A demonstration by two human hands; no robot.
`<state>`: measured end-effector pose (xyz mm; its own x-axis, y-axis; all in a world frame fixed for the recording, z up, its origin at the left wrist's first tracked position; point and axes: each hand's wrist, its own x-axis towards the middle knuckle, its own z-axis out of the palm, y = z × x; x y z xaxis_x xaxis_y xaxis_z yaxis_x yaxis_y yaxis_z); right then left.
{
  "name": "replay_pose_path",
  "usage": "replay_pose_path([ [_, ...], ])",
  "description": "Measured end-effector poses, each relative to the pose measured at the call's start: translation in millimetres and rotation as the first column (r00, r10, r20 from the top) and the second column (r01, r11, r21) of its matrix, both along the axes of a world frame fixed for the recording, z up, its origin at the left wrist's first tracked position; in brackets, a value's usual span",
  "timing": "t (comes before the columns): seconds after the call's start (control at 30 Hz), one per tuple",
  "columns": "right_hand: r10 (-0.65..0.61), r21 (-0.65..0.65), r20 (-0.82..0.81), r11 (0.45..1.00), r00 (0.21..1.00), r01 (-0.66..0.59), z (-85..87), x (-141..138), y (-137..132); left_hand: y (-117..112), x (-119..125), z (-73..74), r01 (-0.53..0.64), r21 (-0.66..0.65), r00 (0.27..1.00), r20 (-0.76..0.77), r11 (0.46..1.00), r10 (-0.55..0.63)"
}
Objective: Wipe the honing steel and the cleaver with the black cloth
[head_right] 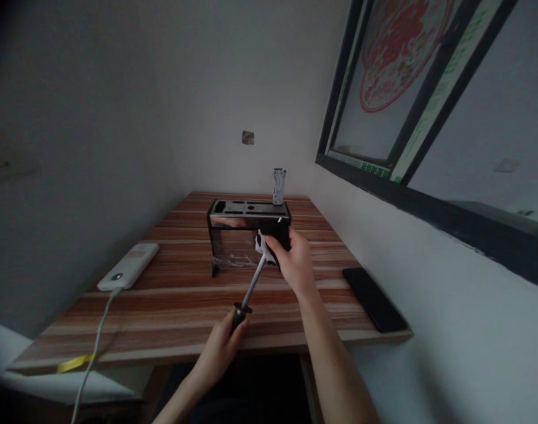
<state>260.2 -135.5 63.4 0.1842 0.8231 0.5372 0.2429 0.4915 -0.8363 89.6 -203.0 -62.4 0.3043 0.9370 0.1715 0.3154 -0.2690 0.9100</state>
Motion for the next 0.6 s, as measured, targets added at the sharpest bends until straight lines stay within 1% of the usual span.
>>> replay_pose_path([
  [0.2,-0.03,0.051,-0.055,0.998,0.998,0.033,1.7,9,15,-1,0,-0.4,-0.007,-0.008,1.0,-0.023,1.0,0.007],
  [0.33,-0.08,0.079,-0.075,0.993,0.994,0.086,1.0,11,22,-1,-1,1.9,-0.001,-0.003,0.999,-0.054,1.0,0.001],
  [0.5,-0.144,0.11,-0.072,0.982,0.987,0.151,-0.8,10,22,-2,0,2.9,-0.01,0.006,0.998,-0.063,1.0,0.011],
  [0.6,-0.185,0.093,-0.051,0.977,0.981,0.189,-5.1,8,18,-2,1,1.0,-0.014,-0.005,0.998,-0.068,1.0,0.013],
])
